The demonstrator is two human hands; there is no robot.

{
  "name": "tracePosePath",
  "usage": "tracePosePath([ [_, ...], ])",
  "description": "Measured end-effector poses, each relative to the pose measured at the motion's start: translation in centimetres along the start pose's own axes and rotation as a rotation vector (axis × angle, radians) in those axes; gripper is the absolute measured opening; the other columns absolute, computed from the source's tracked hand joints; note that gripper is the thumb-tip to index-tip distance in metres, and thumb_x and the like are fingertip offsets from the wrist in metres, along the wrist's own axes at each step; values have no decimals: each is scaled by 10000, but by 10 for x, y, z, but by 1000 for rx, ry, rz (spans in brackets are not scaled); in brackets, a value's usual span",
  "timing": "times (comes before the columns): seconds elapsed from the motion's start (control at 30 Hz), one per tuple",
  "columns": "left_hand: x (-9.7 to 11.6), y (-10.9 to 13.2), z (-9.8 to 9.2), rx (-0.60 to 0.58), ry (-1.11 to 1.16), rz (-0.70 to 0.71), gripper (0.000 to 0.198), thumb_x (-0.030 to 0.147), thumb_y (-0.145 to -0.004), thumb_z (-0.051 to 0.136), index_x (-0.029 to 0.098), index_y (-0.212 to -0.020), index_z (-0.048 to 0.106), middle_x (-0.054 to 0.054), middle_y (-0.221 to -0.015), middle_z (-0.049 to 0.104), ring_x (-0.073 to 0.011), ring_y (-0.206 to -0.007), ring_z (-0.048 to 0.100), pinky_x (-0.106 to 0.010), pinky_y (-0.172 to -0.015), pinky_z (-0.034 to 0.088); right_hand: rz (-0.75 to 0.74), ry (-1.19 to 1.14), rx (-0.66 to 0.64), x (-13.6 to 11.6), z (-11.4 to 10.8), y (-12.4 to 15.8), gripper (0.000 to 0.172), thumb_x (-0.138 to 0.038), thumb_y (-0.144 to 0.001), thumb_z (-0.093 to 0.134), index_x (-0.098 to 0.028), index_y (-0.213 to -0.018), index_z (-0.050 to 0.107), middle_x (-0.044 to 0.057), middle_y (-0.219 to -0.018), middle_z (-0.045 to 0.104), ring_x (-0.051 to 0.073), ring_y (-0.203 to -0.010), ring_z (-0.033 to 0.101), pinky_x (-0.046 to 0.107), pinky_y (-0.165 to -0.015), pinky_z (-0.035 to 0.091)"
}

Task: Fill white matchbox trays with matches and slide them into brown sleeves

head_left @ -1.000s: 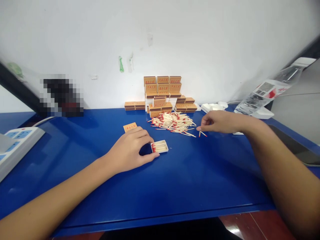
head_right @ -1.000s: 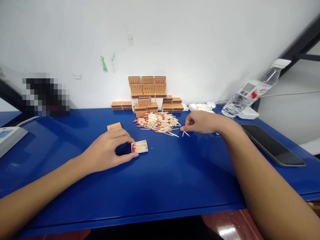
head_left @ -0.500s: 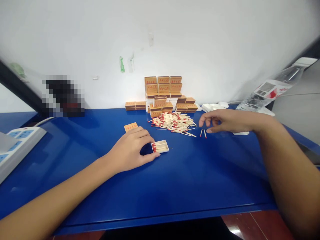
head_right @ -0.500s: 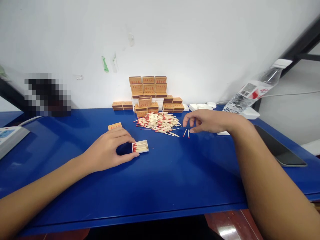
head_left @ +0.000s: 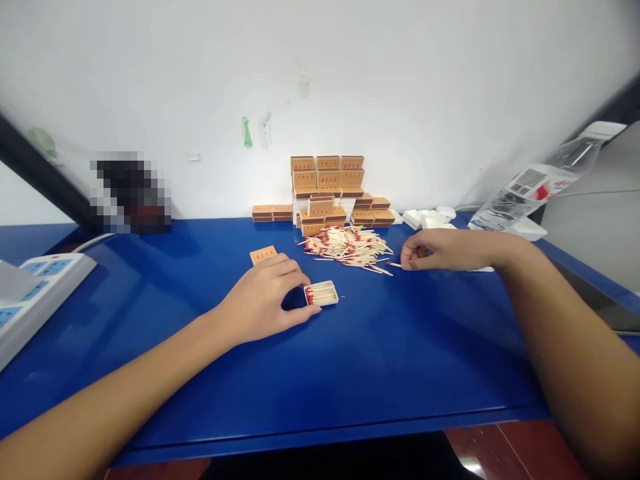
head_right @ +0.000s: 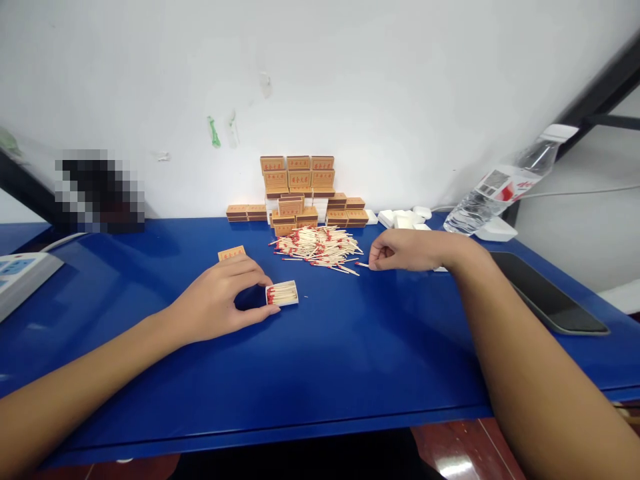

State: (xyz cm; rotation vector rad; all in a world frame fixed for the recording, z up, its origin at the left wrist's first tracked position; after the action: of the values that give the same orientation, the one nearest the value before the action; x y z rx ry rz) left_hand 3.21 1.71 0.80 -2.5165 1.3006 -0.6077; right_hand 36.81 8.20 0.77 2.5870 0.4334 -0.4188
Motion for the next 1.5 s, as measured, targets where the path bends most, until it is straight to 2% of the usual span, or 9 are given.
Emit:
tracePosePath([
  [0.1,0,0,1,0,6,-3,275,425,-952,756,162,-1034,762,-73,-984,745,-242,-933,699,-398,-837,569,-72,-3,45,-25,2,5,327,-532,-884,658,-223,-939,748,65,-867,715,218,-749,616,346,-666,457],
  [0.2,1,0,2,1,10,2,277,425,-953,755,158,-1031,761,-76,-987,743,-245,-941,698,-398,-844,569,-257,-40,134,-74,12,11,310,-511,-964,586,-218,-965,687,63,-923,709,203,-780,622,328,-680,459],
  [0.3,3,0,3,0,20,10,275,426,-954,756,159,-1019,756,-75,-979,742,-244,-932,690,-400,-844,565,-433,-12,236,-123,30,14,248,-415,-1044,518,-211,-974,641,58,-957,680,189,-802,602,320,-714,451],
  [0.43,4,-1,5,-29,37,18,273,425,-950,762,159,-1006,742,-73,-984,743,-250,-947,677,-407,-861,562,-450,166,332,-151,56,9,140,-274,-1057,523,-184,-1017,622,71,-1031,645,192,-820,604,329,-734,438],
  [0.53,5,-1,5,-38,32,25,282,439,-951,758,159,-980,731,-78,-978,739,-257,-949,670,-412,-860,561,-453,242,361,-158,65,7,117,-226,-1056,528,-165,-1024,623,79,-1054,631,194,-826,614,335,-738,440],
  [0.7,6,-1,4,-32,25,30,281,442,-960,746,162,-963,728,-81,-972,734,-257,-943,667,-411,-847,563,-454,272,357,-162,65,9,139,-226,-1071,535,-161,-1031,651,77,-1064,625,194,-840,626,337,-751,443],
  [1.03,4,0,4,-44,22,21,288,448,-959,745,162,-973,719,-81,-986,738,-257,-950,664,-416,-853,568,-502,211,364,-159,66,6,189,-217,-1067,536,-155,-1003,702,75,-1029,618,180,-819,621,324,-737,435],
  [1.2,5,-1,4,-45,16,30,279,446,-963,739,168,-965,715,-80,-973,734,-254,-936,661,-416,-841,567,-551,170,423,-163,64,7,191,-232,-1067,538,-163,-1038,714,70,-1004,627,176,-795,599,315,-711,418],
  [1.5,5,0,4,-37,23,26,286,442,-960,746,157,-976,722,-82,-981,739,-256,-948,669,-414,-850,570,-613,73,395,-165,63,11,196,-213,-1041,584,-175,-1023,776,50,-944,614,160,-786,588,305,-724,432],
])
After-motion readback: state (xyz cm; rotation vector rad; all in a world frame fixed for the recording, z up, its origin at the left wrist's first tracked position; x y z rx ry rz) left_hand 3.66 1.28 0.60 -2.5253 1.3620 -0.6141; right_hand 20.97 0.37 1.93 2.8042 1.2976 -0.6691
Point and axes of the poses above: each hand's wrist, its own y-axis away from the middle knuckle, its own z-axis out of the palm, x = y × z, the point moved 5 cm from there along -y, towards the middle knuckle
